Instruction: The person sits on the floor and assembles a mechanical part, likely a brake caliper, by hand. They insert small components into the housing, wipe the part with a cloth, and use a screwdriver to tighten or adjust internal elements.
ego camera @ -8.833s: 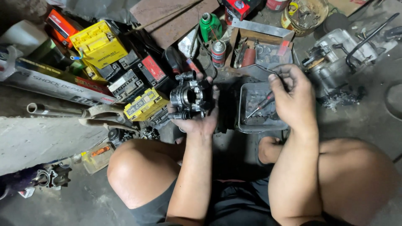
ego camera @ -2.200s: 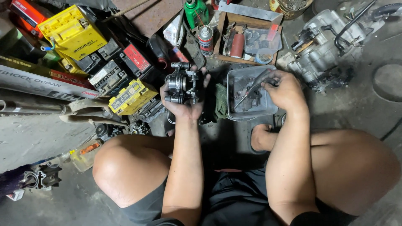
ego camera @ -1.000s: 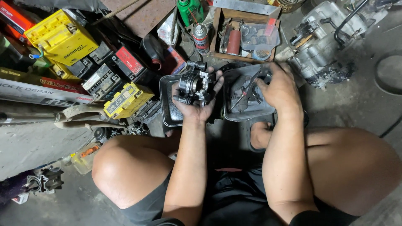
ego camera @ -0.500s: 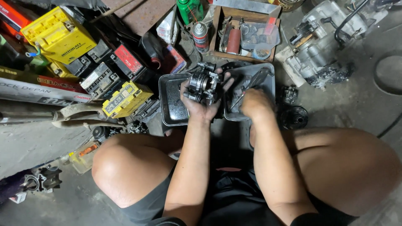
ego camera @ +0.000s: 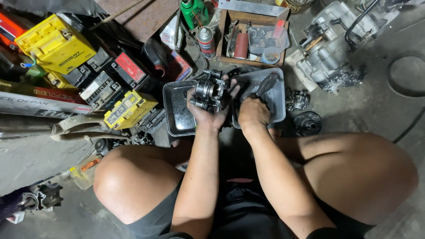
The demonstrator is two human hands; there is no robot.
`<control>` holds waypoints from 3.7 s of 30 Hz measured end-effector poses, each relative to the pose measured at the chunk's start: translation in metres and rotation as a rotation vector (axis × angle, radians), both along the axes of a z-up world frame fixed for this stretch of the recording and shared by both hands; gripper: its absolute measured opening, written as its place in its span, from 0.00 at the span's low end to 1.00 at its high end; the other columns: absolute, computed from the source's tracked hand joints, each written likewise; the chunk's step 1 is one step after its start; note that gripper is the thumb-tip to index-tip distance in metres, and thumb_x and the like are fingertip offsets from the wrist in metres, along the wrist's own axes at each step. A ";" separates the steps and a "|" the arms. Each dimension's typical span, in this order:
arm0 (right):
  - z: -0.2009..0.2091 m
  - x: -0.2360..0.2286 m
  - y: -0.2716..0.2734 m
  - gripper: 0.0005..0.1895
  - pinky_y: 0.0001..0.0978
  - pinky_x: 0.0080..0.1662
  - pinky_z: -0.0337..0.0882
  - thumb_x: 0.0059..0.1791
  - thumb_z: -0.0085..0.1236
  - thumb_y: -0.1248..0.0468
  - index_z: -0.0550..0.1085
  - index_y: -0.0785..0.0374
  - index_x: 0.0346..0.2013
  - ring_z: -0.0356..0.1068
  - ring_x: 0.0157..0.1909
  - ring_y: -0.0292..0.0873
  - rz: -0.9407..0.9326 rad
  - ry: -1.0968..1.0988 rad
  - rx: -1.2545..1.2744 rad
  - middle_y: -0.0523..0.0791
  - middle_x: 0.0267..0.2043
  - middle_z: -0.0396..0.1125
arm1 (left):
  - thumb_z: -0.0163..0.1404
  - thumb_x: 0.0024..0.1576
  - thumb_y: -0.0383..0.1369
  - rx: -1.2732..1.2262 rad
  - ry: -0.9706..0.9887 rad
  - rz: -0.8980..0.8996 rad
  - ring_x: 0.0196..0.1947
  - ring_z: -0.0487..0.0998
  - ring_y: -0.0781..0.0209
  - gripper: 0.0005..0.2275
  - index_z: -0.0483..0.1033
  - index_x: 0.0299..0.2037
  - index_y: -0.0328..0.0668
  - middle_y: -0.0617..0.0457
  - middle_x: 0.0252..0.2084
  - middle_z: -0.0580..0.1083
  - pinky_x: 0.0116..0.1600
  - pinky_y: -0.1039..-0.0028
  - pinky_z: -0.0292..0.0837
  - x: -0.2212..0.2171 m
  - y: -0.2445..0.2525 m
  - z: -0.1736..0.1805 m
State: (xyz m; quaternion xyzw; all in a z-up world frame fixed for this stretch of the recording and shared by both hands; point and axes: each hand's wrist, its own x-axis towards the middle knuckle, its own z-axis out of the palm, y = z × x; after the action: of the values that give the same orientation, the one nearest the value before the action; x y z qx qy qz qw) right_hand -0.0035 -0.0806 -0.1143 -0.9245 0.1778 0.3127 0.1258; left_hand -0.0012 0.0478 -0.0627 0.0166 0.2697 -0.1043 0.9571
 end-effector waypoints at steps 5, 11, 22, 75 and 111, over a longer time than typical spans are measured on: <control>0.011 -0.006 0.007 0.20 0.75 0.46 0.71 0.55 0.37 0.70 0.65 0.78 0.60 0.72 0.52 0.73 0.011 -0.034 -0.018 0.68 0.49 0.70 | 0.53 0.42 0.49 0.000 -0.008 0.003 0.51 0.77 0.28 0.27 0.78 0.47 0.36 0.34 0.48 0.78 0.64 0.38 0.65 0.001 0.000 -0.002; 0.032 -0.001 0.005 0.27 0.78 0.46 0.69 0.54 0.41 0.66 0.55 0.75 0.67 0.68 0.56 0.76 0.044 0.075 0.034 0.70 0.54 0.66 | 0.52 0.43 0.48 0.017 -0.019 -0.032 0.50 0.78 0.29 0.25 0.79 0.45 0.36 0.35 0.47 0.79 0.63 0.38 0.65 -0.001 -0.010 0.005; 0.088 0.016 -0.050 0.25 0.59 0.58 0.71 0.51 0.49 0.55 0.75 0.63 0.59 0.71 0.61 0.61 0.125 0.040 0.143 0.59 0.51 0.74 | 0.52 0.44 0.45 0.044 0.068 -0.017 0.46 0.80 0.32 0.20 0.81 0.39 0.38 0.34 0.43 0.79 0.59 0.44 0.71 0.000 -0.013 0.016; 0.178 0.011 -0.022 0.12 0.25 0.33 0.74 0.58 0.48 0.73 0.63 0.63 0.56 0.73 0.38 0.39 -0.217 -0.831 1.267 0.54 0.47 0.74 | 0.52 0.49 0.53 0.056 -0.184 0.107 0.45 0.81 0.33 0.27 0.79 0.48 0.38 0.31 0.42 0.78 0.51 0.48 0.79 -0.014 0.023 0.099; 0.198 -0.011 0.003 0.31 0.36 0.29 0.78 0.50 0.60 0.68 0.56 0.61 0.64 0.72 0.38 0.51 -0.095 -0.365 1.390 0.53 0.39 0.64 | 0.33 0.63 0.57 0.199 -0.483 0.180 0.39 0.75 0.60 0.34 0.52 0.75 0.45 0.50 0.70 0.63 0.23 0.75 0.69 -0.033 -0.005 0.116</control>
State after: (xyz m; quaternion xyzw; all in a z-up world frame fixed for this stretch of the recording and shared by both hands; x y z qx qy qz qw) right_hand -0.0147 -0.0778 0.0839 -0.6595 -0.0460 0.1880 0.7264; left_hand -0.0343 0.0430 0.0536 0.1109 0.0431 0.0152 0.9928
